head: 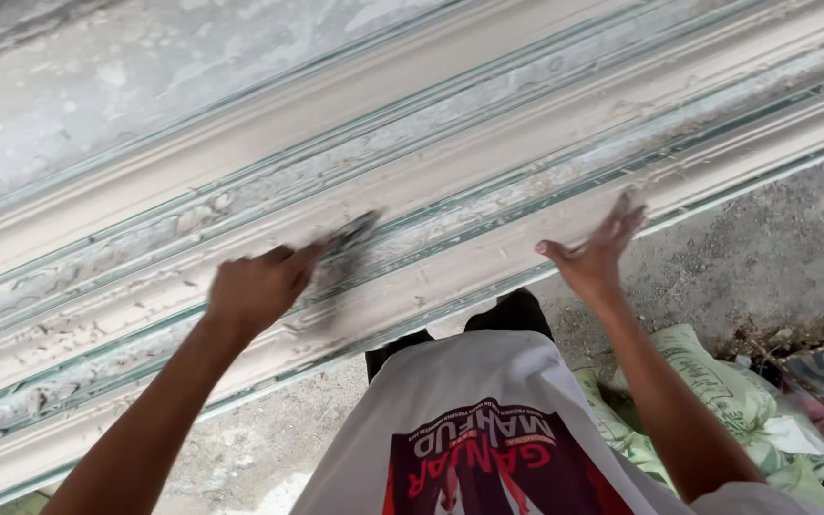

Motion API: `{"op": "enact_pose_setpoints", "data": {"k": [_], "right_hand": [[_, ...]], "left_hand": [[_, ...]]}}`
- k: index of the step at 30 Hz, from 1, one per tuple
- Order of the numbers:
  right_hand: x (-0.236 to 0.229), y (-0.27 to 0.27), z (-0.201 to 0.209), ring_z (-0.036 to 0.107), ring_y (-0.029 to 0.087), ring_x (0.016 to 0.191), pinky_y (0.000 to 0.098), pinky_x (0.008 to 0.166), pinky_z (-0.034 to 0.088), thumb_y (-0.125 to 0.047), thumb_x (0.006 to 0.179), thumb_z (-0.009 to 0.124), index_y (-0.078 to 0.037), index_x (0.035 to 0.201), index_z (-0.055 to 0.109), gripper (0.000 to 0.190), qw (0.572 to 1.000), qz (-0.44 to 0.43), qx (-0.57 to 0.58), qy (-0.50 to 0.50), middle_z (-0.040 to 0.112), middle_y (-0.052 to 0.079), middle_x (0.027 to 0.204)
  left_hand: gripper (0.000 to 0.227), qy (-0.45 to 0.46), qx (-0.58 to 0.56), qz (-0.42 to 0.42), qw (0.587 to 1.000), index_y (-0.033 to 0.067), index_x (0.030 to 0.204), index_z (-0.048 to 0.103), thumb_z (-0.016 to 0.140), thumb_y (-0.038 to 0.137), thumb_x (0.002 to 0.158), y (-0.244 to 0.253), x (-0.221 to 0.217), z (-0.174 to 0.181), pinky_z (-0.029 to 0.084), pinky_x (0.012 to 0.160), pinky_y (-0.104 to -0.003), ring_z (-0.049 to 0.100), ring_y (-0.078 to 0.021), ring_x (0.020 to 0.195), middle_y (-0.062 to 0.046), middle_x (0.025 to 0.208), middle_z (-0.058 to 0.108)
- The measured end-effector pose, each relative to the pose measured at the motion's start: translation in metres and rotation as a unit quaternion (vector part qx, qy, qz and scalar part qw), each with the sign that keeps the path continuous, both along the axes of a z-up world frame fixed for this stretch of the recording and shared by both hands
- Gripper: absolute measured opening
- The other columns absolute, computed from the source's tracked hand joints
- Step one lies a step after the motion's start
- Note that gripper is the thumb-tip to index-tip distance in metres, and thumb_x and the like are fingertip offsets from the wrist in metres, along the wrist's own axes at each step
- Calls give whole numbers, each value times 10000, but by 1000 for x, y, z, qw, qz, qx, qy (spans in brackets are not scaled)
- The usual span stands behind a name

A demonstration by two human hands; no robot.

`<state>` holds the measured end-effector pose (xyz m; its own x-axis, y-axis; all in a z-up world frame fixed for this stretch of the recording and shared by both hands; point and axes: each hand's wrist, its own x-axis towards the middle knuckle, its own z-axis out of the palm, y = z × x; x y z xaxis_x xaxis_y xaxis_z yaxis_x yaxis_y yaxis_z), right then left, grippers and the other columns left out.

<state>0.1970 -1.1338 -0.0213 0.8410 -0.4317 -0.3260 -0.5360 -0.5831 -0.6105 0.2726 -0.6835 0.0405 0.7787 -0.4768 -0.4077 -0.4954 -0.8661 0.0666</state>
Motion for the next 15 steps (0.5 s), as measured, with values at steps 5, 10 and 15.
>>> {"op": "enact_pose_setpoints", "data": {"k": [5, 10, 15], "right_hand": [[-3, -7, -14, -143, 688, 1425, 839, 1123, 100, -613, 754, 880, -61, 1657, -47, 1407, 996, 57, -17, -70, -151, 412, 1593], [-3, -80, 33, 74, 593, 1482, 738, 1154, 166, -534, 854, 751, -46, 1652, 108, 1135, 984, 176, 32, 2, 79, 327, 1646], [41, -243, 60, 336, 470, 1481, 648, 1177, 311, -478, 880, 697, -128, 1635, 328, 910, 979, 182, -19, 90, 316, 233, 1653]], "left_hand": [[401, -38, -165, -27, 985, 352, 1400, 567, 538, 255, 1012, -262, 71, -55, 598, 650, -581, 757, -394, 785, -66, 972, 746], [456, -17, -148, -26, 989, 401, 1389, 544, 561, 211, 975, -338, 94, -34, 578, 674, -585, 747, -415, 826, -69, 1015, 740], [526, 48, -94, -49, 993, 379, 1434, 486, 537, 128, 975, -237, 40, 24, 626, 682, -596, 731, -412, 892, 17, 1421, 581]]}}
